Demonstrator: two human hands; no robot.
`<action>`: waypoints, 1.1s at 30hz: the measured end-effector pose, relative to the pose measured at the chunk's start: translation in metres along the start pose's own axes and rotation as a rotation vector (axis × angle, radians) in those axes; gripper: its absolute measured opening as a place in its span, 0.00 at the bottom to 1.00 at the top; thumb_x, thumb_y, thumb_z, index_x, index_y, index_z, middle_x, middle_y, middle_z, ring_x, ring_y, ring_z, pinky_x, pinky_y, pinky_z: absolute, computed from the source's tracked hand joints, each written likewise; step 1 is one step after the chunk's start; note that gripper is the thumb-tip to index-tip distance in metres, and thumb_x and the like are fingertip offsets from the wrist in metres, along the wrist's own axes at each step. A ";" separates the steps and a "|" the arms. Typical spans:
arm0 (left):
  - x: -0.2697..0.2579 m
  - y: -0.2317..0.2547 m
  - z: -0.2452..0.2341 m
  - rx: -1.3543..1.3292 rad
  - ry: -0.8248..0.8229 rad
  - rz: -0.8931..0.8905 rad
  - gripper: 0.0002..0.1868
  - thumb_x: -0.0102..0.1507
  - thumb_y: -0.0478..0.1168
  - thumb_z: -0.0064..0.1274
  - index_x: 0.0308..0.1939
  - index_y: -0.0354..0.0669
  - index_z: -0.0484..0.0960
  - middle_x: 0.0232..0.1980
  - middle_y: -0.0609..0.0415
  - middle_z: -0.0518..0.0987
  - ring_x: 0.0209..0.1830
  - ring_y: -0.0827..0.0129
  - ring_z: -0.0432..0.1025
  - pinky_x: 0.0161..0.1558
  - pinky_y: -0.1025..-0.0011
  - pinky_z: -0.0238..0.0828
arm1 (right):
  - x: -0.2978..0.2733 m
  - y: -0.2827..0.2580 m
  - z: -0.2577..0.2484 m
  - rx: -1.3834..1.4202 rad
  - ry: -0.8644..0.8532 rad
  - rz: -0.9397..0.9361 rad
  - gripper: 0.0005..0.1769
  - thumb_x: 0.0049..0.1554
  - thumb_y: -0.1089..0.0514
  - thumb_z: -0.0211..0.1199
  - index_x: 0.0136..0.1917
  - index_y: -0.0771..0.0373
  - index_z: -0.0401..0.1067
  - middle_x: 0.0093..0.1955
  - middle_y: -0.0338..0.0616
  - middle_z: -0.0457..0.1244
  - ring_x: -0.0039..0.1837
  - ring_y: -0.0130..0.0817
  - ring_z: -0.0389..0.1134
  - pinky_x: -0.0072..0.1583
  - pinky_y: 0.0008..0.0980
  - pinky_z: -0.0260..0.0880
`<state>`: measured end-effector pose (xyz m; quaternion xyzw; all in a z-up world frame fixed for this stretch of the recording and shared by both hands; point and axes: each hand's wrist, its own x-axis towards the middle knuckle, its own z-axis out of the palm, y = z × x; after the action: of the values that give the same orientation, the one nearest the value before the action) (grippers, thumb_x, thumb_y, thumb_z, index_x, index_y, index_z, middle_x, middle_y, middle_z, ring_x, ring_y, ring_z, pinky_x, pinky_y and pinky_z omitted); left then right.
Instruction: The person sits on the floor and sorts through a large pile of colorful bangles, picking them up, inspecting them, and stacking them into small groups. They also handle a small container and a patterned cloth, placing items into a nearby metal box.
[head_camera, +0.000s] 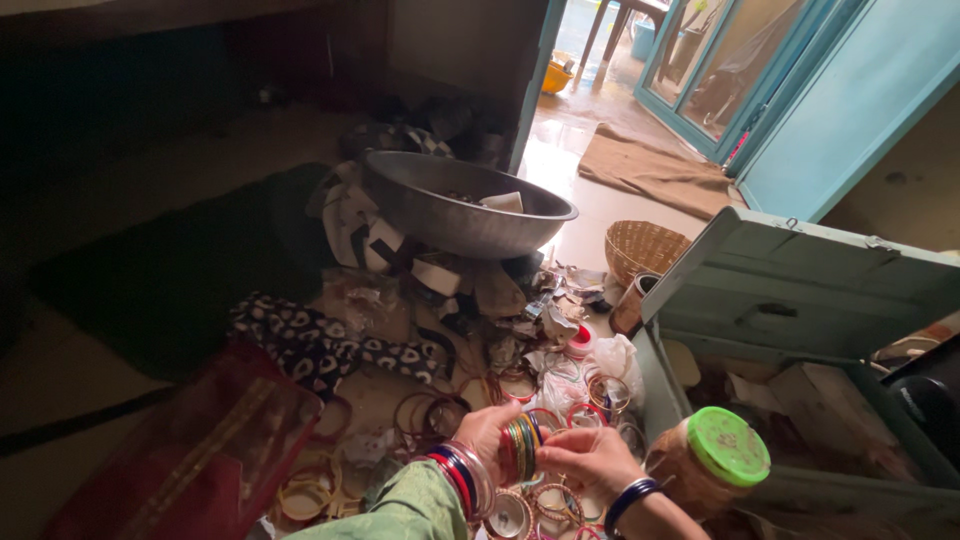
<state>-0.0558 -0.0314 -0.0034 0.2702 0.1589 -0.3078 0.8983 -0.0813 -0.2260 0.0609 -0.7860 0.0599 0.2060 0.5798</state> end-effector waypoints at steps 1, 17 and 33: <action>-0.005 0.000 0.004 0.034 0.018 0.012 0.19 0.66 0.46 0.51 0.56 0.37 0.74 0.42 0.40 0.84 0.35 0.51 0.81 0.36 0.50 0.81 | 0.002 0.005 0.000 0.016 -0.014 0.019 0.15 0.48 0.56 0.77 0.46 0.69 0.84 0.33 0.40 0.70 0.30 0.24 0.62 0.34 0.26 0.60; -0.003 -0.008 0.011 0.086 0.047 0.126 0.26 0.62 0.24 0.50 0.63 0.40 0.67 0.49 0.35 0.84 0.45 0.48 0.82 0.44 0.48 0.84 | 0.010 0.027 -0.003 0.058 -0.035 0.005 0.10 0.52 0.57 0.73 0.45 0.64 0.82 0.35 0.36 0.71 0.35 0.23 0.68 0.39 0.25 0.67; -0.005 -0.005 0.013 0.109 0.065 0.125 0.26 0.62 0.24 0.51 0.64 0.40 0.67 0.49 0.36 0.85 0.46 0.51 0.82 0.44 0.50 0.84 | 0.018 0.035 -0.003 0.089 -0.052 -0.013 0.10 0.52 0.58 0.73 0.45 0.66 0.81 0.35 0.36 0.70 0.35 0.23 0.68 0.39 0.25 0.68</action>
<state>-0.0615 -0.0401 0.0068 0.3379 0.1540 -0.2503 0.8941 -0.0764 -0.2378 0.0233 -0.7543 0.0488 0.2195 0.6168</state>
